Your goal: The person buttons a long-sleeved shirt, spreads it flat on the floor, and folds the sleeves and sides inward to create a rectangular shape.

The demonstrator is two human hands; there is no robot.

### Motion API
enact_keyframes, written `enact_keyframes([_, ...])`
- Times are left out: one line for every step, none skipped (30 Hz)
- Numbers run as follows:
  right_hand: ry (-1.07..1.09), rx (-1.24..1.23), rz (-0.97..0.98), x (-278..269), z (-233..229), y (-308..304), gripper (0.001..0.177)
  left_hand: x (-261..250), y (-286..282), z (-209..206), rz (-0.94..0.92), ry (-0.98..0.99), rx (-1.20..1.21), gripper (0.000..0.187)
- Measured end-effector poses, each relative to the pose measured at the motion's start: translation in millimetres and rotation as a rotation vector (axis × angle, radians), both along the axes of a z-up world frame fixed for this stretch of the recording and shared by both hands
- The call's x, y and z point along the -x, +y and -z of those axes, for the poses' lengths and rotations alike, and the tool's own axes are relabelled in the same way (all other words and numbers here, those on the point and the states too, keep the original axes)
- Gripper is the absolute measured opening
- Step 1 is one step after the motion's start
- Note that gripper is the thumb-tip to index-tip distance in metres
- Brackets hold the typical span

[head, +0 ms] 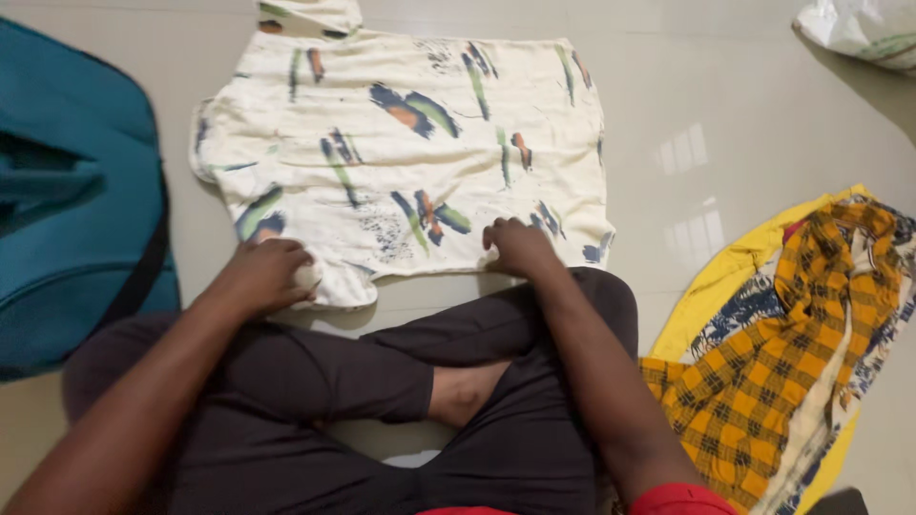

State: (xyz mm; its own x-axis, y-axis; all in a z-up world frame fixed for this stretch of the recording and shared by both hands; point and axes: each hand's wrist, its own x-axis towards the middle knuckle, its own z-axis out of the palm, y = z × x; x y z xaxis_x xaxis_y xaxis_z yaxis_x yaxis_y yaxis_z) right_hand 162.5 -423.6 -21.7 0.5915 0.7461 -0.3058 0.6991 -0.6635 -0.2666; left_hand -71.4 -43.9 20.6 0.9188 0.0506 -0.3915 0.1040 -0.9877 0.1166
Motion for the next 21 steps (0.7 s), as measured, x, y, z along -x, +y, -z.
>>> enact_keyframes([-0.062,0.07,-0.049,17.0,-1.1,10.8,0.038,-0.4,-2.6,2.6,0.029,-0.056,-0.032,0.07])
enact_keyframes([-0.133,0.133,-0.1,28.0,-3.1,20.0,0.042,-3.2,-5.3,3.9,0.026,-0.096,0.013,0.073])
enact_keyframes([-0.148,0.121,-0.117,35.1,-3.8,25.2,0.042,-6.5,-8.5,4.5,0.025,-0.137,0.058,0.076])
enact_keyframes([-0.177,0.139,-0.119,39.7,-0.9,28.5,0.048,-11.1,-14.7,6.3,0.047,-0.104,0.02,0.078])
enact_keyframes([-0.207,0.156,-0.121,40.9,4.4,32.9,0.055,-15.1,-20.1,7.5,0.069,-0.069,-0.018,0.08])
enact_keyframes([-0.22,0.151,-0.127,39.7,10.5,34.8,0.055,-18.6,-23.8,7.7,0.062,-0.082,-0.024,0.08])
enact_keyframes([-0.246,0.183,-0.101,36.4,17.2,37.3,0.051,-22.7,-26.4,8.1,0.081,-0.006,-0.042,0.073])
enact_keyframes([-0.263,0.221,-0.073,34.9,24.2,35.3,0.046,-22.5,-28.9,10.1,0.105,0.077,-0.053,0.066])
enact_keyframes([-0.269,0.221,-0.077,30.9,29.5,32.0,0.046,-22.9,-28.1,12.0,0.1,0.071,-0.052,0.066])
enact_keyframes([-0.279,0.203,-0.05,27.5,33.8,28.4,0.043,-23.5,-26.1,14.3,0.117,0.075,-0.031,0.061])
enact_keyframes([-0.29,0.184,-0.023,24.5,37.6,26.6,0.04,-24.3,-23.6,17.6,0.134,0.079,-0.01,0.056])
enact_keyframes([-0.292,0.186,-0.021,22.0,41.0,25.5,0.04,-25.8,-21.7,22.2,0.136,0.077,-0.009,0.056])
enact_keyframes([-0.314,0.198,0.003,17.2,43.2,25.6,0.034,-28.0,-19.6,27.9,0.141,0.113,-0.011,0.05])
enact_keyframes([-0.331,0.215,0.032,15.4,45.6,21.7,0.029,-29.5,-20.3,35.9,0.151,0.153,-0.009,0.044])
enact_keyframes([-0.328,0.221,0.039,13.5,48.0,18.8,0.029,-30.8,-19.2,43.7,0.16,0.155,-0.004,0.044])
enact_keyframes([-0.328,0.228,0.065,9.5,49.6,18.3,0.029,-32.6,-15.0,49.8,0.138,0.139,0.007,0.028])
enact_keyframes([-0.328,0.235,0.091,5.2,50.6,16.4,0.029,-34.0,-11.7,54.8,0.116,0.123,0.019,0.017])
enact_keyframes([-0.328,0.239,0.1,1.4,51.5,13.8,0.029,-35.5,-8.8,57.9,0.126,0.122,0.02,0.017])
enact_keyframes([-0.317,0.216,0.129,-2.2,52.8,11.6,0.029,-36.5,-6.0,59.3,0.132,0.133,-0.01,0.019])
enact_keyframes([-0.304,0.198,0.16,-4.9,54.3,5.7,0.03,-36.4,-6.7,61.0,0.141,0.147,-0.036,0.02])
enact_keyframes([-0.301,0.207,0.171,-9.8,55.4,3.9,0.03,-35.0,-5.8,60.5,0.154,0.148,-0.031,0.02])
